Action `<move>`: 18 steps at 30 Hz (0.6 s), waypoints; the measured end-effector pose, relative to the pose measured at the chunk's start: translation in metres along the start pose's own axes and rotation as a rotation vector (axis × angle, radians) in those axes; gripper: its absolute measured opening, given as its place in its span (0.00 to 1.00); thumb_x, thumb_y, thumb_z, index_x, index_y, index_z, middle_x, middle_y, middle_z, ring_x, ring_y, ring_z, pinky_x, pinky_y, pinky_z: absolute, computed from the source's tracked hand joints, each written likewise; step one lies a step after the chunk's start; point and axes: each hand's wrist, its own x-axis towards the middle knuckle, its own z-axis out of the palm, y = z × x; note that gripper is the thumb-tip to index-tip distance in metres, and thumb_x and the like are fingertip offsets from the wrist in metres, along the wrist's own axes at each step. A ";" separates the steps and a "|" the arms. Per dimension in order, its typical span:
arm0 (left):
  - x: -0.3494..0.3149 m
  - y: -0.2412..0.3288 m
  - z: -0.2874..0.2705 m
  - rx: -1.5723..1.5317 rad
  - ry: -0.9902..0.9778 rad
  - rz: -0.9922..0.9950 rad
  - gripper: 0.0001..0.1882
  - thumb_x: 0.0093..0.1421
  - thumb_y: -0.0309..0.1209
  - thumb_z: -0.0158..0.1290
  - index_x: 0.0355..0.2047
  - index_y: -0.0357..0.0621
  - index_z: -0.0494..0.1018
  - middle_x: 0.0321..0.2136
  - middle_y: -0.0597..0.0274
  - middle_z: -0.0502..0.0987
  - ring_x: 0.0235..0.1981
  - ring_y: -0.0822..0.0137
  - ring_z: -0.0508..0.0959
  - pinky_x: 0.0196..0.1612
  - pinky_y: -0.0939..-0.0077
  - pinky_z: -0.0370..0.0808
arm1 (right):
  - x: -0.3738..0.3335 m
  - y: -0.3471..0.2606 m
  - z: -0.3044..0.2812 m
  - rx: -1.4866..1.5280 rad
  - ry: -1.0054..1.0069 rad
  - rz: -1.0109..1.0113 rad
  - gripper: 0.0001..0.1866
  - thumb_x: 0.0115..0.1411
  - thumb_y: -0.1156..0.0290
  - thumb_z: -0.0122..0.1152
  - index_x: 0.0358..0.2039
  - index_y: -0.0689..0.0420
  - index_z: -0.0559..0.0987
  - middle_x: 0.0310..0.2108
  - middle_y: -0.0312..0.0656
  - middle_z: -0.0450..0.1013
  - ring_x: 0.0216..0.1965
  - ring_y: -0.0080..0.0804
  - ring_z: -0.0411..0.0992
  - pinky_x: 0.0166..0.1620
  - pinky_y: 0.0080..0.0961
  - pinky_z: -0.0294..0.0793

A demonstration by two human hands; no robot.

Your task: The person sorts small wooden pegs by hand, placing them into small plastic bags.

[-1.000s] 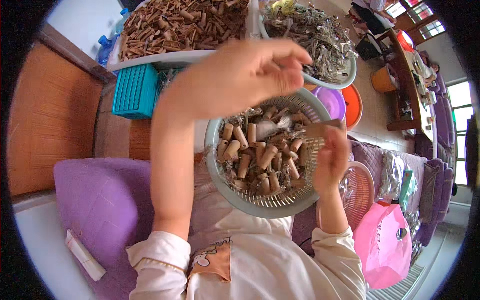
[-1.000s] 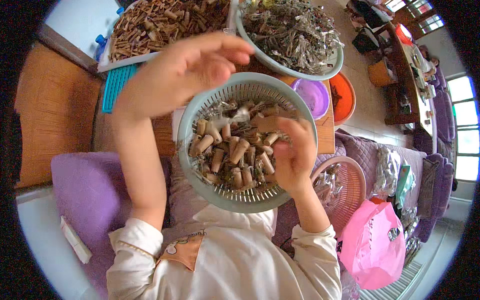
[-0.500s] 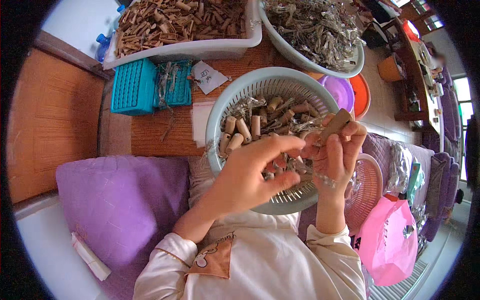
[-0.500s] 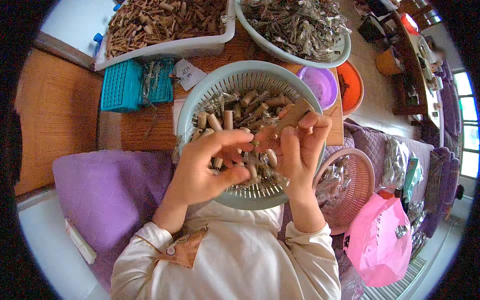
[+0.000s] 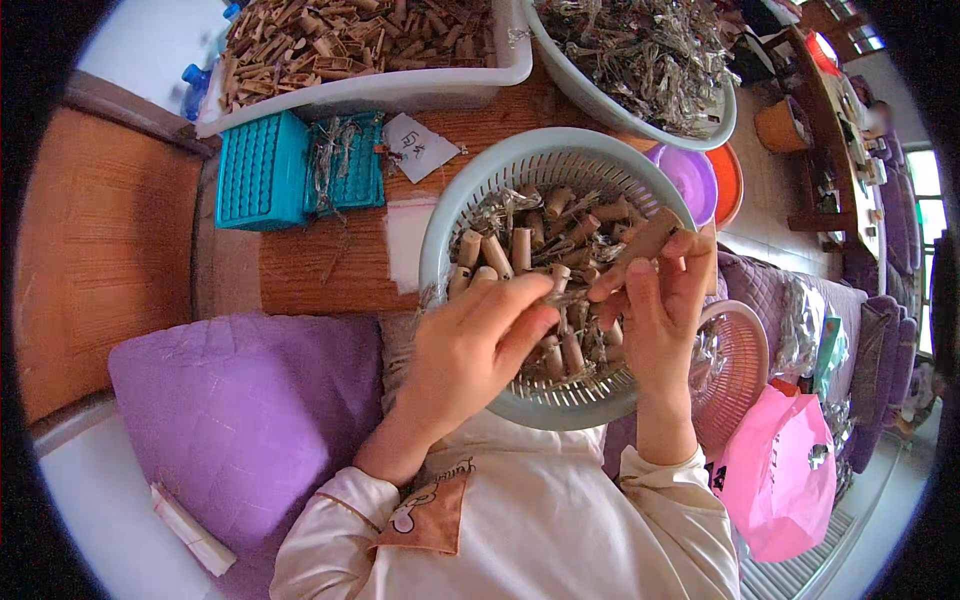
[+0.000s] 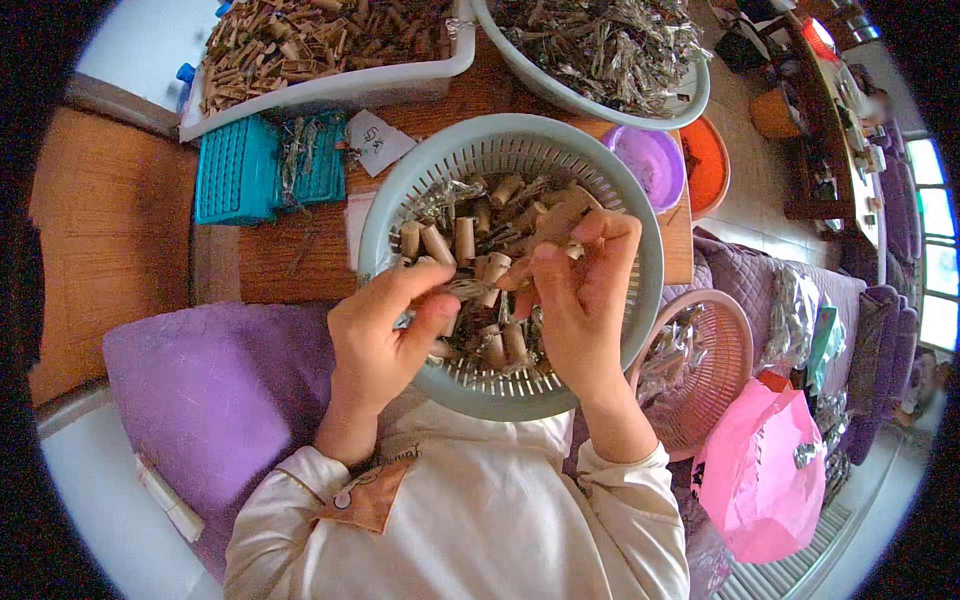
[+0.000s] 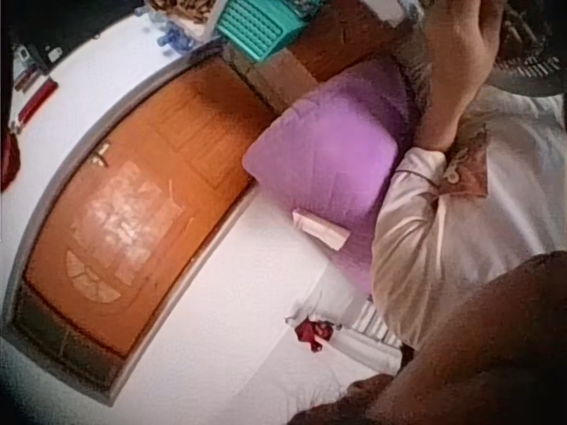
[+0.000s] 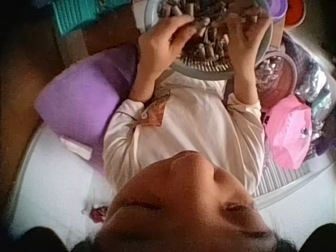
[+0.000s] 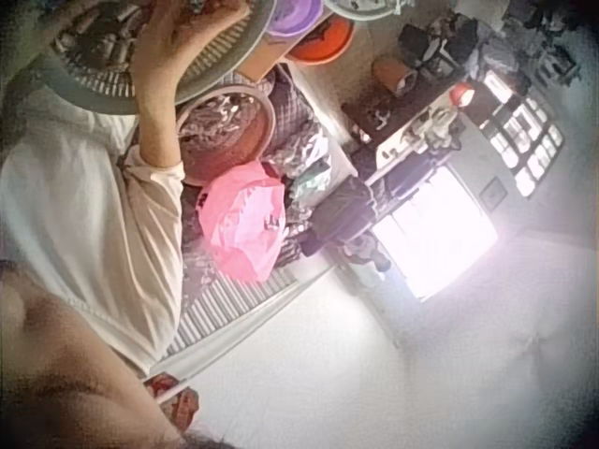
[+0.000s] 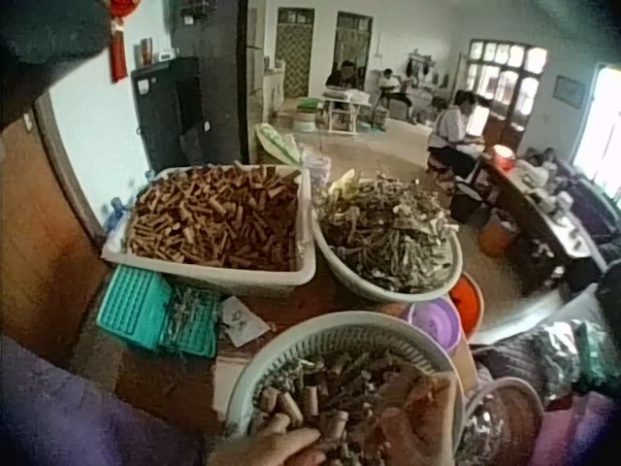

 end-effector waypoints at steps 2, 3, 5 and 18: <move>0.001 -0.006 -0.002 -0.018 -0.018 -0.024 0.07 0.49 0.27 0.54 0.30 0.40 0.73 0.23 0.58 0.75 0.23 0.67 0.76 0.25 0.80 0.71 | 0.000 -0.001 0.004 0.000 0.029 0.017 0.10 0.57 0.79 0.41 0.36 0.52 0.54 0.32 0.43 0.61 0.21 0.24 0.70 0.12 0.08 0.65; 0.001 -0.009 -0.002 -0.039 -0.036 -0.045 0.07 0.49 0.27 0.53 0.29 0.39 0.73 0.22 0.58 0.75 0.23 0.68 0.76 0.25 0.81 0.71 | 0.000 -0.002 0.006 -0.002 0.030 0.041 0.10 0.57 0.79 0.41 0.36 0.52 0.54 0.33 0.44 0.61 0.21 0.24 0.70 0.12 0.07 0.64; 0.000 -0.014 -0.002 -0.072 -0.015 -0.017 0.06 0.50 0.25 0.53 0.29 0.38 0.72 0.21 0.59 0.75 0.22 0.70 0.76 0.25 0.82 0.71 | 0.001 -0.004 0.009 -0.004 0.030 0.066 0.10 0.57 0.78 0.41 0.36 0.52 0.54 0.34 0.44 0.62 0.21 0.24 0.70 0.11 0.07 0.64; -0.004 -0.012 -0.004 -0.142 -0.039 -0.104 0.03 0.50 0.24 0.52 0.27 0.38 0.71 0.20 0.60 0.75 0.22 0.72 0.76 0.26 0.82 0.71 | 0.005 -0.012 0.009 -0.719 -0.318 -0.037 0.14 0.48 0.79 0.52 0.38 0.64 0.72 0.25 0.48 0.70 0.29 0.35 0.68 0.35 0.25 0.66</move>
